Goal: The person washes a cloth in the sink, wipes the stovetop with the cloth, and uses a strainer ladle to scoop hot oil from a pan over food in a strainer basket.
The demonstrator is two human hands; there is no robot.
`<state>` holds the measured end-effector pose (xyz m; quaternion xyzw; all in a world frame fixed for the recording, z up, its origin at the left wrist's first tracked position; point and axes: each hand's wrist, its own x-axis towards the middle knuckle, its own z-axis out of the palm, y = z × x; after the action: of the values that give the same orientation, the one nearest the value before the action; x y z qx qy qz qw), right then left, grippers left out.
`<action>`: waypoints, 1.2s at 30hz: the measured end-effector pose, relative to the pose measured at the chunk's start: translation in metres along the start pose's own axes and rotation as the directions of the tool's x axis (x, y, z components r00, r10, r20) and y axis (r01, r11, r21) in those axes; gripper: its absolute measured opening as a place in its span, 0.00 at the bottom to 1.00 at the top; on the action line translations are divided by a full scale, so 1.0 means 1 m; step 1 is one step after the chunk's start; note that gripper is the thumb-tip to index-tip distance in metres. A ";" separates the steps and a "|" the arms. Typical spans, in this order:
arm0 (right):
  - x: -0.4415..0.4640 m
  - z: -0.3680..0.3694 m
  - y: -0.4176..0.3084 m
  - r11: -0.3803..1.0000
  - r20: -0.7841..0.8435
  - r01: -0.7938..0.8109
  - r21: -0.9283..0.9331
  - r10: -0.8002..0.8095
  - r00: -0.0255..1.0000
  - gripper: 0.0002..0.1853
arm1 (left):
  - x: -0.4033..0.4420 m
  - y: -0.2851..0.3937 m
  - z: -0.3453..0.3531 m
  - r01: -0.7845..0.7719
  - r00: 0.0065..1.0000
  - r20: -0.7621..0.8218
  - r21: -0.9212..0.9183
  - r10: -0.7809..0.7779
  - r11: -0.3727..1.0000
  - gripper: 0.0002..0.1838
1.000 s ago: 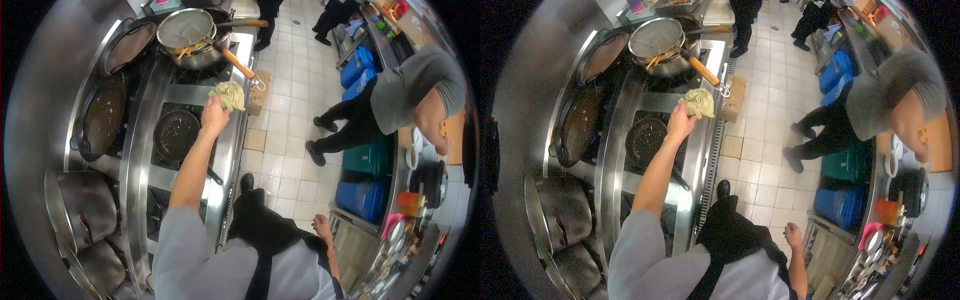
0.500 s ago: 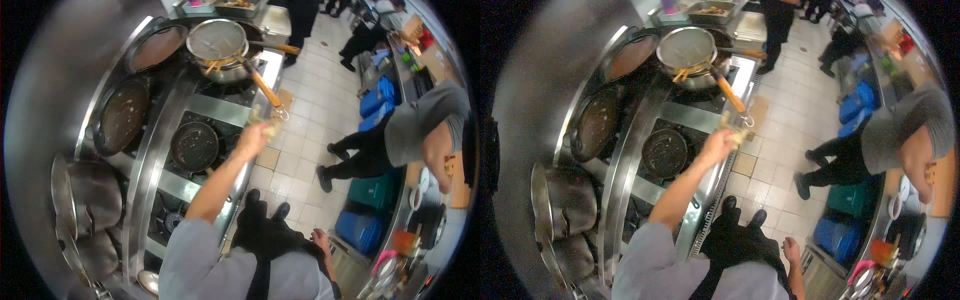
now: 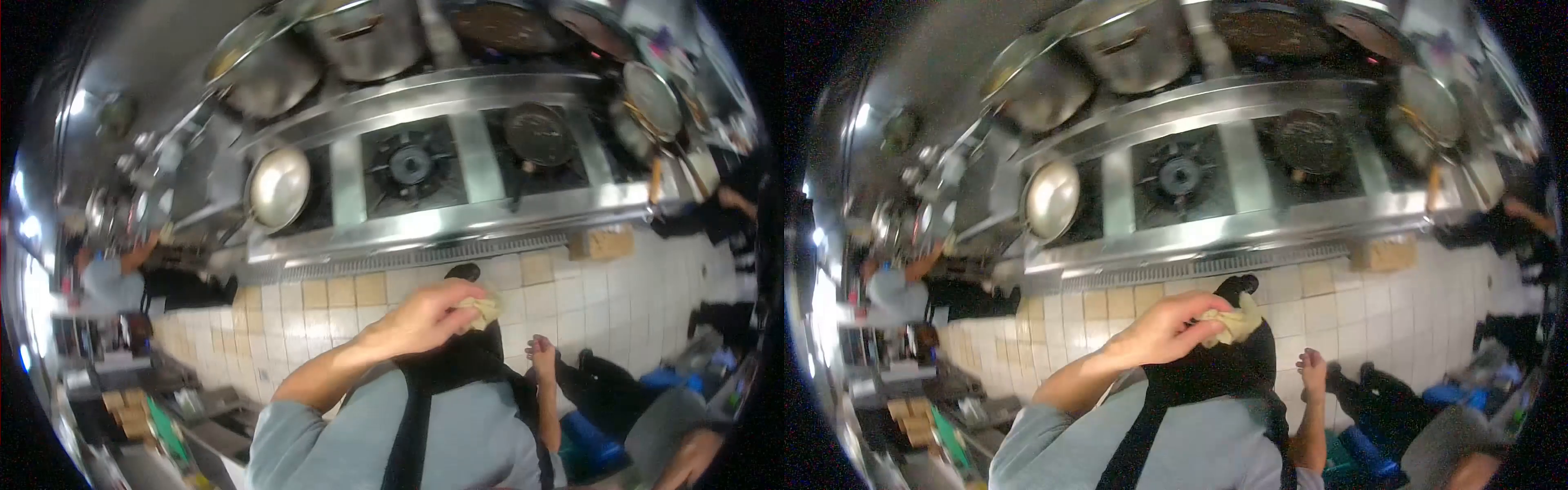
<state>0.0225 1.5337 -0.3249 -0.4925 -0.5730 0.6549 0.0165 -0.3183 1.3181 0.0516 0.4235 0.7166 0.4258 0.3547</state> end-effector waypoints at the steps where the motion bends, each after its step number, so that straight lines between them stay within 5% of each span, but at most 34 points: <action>1: 0.005 -0.005 0.003 0.990 0.087 0.080 -0.115 -0.070 0.994 0.14 | -0.033 -0.005 -0.002 0.063 0.988 -0.138 -0.090 -0.075 0.994 0.14; 5: -0.014 0.026 -0.058 0.860 0.196 0.261 -0.438 -0.192 0.962 0.14 | -0.130 -0.046 -0.020 0.154 0.872 -0.408 -0.292 -0.269 0.944 0.15; 7: -0.034 0.063 -0.085 0.952 0.126 0.247 -0.183 -0.226 0.966 0.15 | -0.166 -0.065 -0.033 0.155 0.808 -0.476 -0.397 -0.347 0.905 0.15; 9: -0.053 0.101 -0.092 0.955 0.134 0.274 -0.113 -0.259 0.957 0.15 | -0.199 -0.081 -0.051 0.278 0.727 -0.562 -0.284 -0.394 0.918 0.17; 13: -0.103 0.199 -0.104 0.960 0.207 0.279 0.028 -0.279 0.938 0.16 | -0.267 -0.114 -0.082 0.241 0.652 -0.713 -0.126 -0.257 0.962 0.17; 15: -0.126 0.251 -0.103 0.962 0.300 0.272 -0.002 -0.259 0.918 0.16 | -0.305 -0.135 -0.095 0.441 0.589 -0.783 0.104 -0.200 0.892 0.13; 20: -0.154 0.386 -0.132 0.911 0.477 0.396 -0.112 -0.301 0.826 0.14 | -0.387 -0.180 -0.147 0.413 0.563 -0.805 0.076 -0.189 0.908 0.11; 28: -0.196 0.559 -0.205 0.802 0.773 0.565 -0.192 -0.231 0.591 0.16 | -0.448 -0.208 -0.220 0.402 0.577 -0.796 0.079 -0.185 0.912 0.11; 31: -0.209 0.609 -0.232 0.649 0.927 0.742 -0.170 -0.150 0.343 0.23 | -0.454 -0.211 -0.250 0.449 0.528 -0.814 0.027 -0.240 0.893 0.11; 36: -0.205 0.701 -0.262 0.679 0.988 0.732 -0.056 -0.067 0.138 0.31 | -0.461 -0.213 -0.296 0.464 0.567 -0.771 0.009 -0.289 0.886 0.11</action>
<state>-0.4800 0.9890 -0.0951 0.2014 -0.7354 0.5839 -0.2787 -0.4609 0.7476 0.0398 0.0805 0.9121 0.3973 0.0619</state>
